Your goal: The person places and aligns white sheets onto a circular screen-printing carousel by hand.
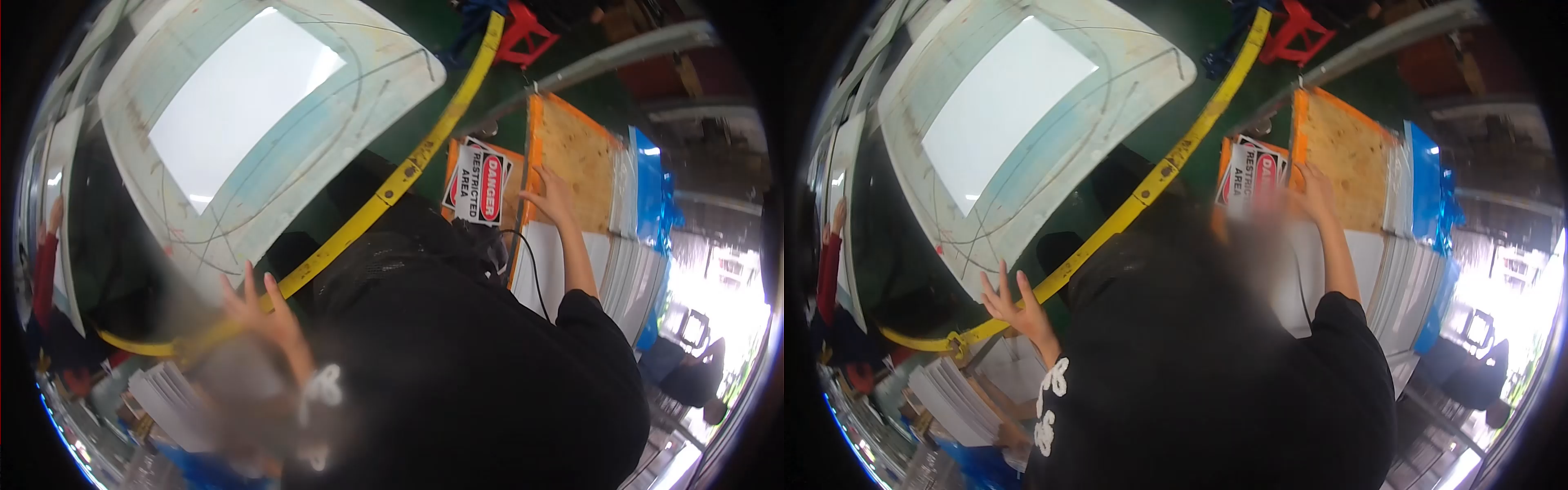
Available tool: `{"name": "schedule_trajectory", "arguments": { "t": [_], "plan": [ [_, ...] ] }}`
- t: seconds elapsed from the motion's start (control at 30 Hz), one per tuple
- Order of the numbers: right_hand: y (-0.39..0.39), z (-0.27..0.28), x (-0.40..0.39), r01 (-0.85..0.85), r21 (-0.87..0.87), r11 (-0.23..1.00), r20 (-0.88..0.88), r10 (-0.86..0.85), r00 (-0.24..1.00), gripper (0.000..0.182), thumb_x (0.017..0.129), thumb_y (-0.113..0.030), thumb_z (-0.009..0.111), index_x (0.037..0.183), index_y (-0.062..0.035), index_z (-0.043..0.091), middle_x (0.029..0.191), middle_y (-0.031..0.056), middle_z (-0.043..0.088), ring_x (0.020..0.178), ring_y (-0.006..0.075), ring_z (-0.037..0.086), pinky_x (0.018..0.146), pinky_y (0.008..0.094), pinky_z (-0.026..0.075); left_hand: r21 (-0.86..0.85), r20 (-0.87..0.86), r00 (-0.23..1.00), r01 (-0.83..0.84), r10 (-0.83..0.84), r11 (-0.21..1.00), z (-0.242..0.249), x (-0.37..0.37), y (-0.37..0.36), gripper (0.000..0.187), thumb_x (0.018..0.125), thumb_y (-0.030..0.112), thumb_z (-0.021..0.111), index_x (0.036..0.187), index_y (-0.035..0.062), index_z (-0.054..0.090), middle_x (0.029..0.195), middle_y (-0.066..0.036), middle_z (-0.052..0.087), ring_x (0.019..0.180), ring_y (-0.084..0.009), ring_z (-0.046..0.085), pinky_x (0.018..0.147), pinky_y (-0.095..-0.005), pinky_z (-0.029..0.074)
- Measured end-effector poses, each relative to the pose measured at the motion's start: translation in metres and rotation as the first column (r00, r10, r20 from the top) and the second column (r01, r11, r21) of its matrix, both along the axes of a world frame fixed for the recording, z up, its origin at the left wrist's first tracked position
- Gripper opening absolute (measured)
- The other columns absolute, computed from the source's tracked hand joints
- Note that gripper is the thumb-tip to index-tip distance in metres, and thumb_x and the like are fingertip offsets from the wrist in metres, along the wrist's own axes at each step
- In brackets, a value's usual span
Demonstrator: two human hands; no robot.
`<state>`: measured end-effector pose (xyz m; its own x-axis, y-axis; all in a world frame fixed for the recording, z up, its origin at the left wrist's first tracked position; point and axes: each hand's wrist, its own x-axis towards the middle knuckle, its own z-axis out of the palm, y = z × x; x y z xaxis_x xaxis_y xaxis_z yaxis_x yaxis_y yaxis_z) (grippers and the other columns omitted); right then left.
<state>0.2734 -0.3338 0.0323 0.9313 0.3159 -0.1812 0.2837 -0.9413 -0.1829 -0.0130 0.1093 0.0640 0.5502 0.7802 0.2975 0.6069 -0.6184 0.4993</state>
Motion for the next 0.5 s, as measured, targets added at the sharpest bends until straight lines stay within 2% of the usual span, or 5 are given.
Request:
{"name": "schedule_trajectory", "arguments": {
  "t": [0.17,0.2,0.3,0.33,0.5],
  "plan": [
    [-0.046,-0.009,-0.068,0.14,-0.066,0.988,-0.093,-0.146,0.985,0.071,0.071,-0.044,0.072,0.124,-0.0024,0.052,0.129,0.0145,0.052,0.122,0.033,0.045,0.103,0.0432,0.029,0.009,0.063,0.972,0.228,-0.228,0.974,0.012,0.033,-0.017,0.031,0.086,0.022,0.062,0.117,0.0189,0.063,0.14,-0.009,0.04,0.131,-0.0358,0.026,0.107,-0.0463,0.017],
    [-0.052,-0.018,-0.076,0.119,-0.083,0.989,-0.099,-0.127,0.987,0.062,0.076,-0.041,0.068,0.124,-0.0035,0.054,0.127,0.0137,0.053,0.122,0.0291,0.045,0.106,0.0442,0.026,0.074,0.023,0.962,0.27,-0.272,0.96,0.026,0.043,-0.017,0.029,0.084,0.018,0.063,0.113,0.018,0.065,0.14,-0.012,0.039,0.128,-0.0389,0.031,0.104,-0.0479,0.025],
    [-0.048,-0.023,-0.1,0.172,-0.066,0.983,-0.041,-0.175,0.984,0.054,0.081,-0.037,0.063,0.124,-0.0056,0.054,0.127,0.0131,0.054,0.123,0.0263,0.045,0.109,0.0449,0.022,0.144,0.069,0.941,0.319,-0.331,0.937,0.045,0.064,-0.014,0.028,0.084,0.014,0.063,0.112,0.0163,0.065,0.14,-0.012,0.039,0.128,-0.0368,0.031,0.105,-0.0465,0.024],
    [-0.049,-0.026,-0.105,0.165,-0.043,0.985,0.019,-0.165,0.986,0.05,0.082,-0.034,0.062,0.124,-0.0073,0.055,0.127,0.0123,0.054,0.123,0.0251,0.045,0.11,0.0456,0.02,0.105,0.146,0.928,0.331,-0.344,0.938,0.046,0.068,-0.01,0.027,0.086,0.015,0.06,0.113,0.0162,0.065,0.14,-0.008,0.042,0.131,-0.0327,0.026,0.108,-0.0458,0.016],
    [-0.048,-0.025,-0.108,0.224,0.017,0.974,0.055,-0.225,0.973,0.046,0.082,-0.03,0.062,0.121,-0.0075,0.057,0.124,0.0109,0.057,0.119,0.0246,0.049,0.109,0.0446,0.022,0.106,0.189,0.902,0.374,-0.388,0.921,0.059,0.085,-0.022,0.026,0.086,0.016,0.059,0.111,0.0159,0.066,0.139,-0.007,0.043,0.132,-0.0299,0.027,0.108,-0.0449,0.016]
  ]
}}
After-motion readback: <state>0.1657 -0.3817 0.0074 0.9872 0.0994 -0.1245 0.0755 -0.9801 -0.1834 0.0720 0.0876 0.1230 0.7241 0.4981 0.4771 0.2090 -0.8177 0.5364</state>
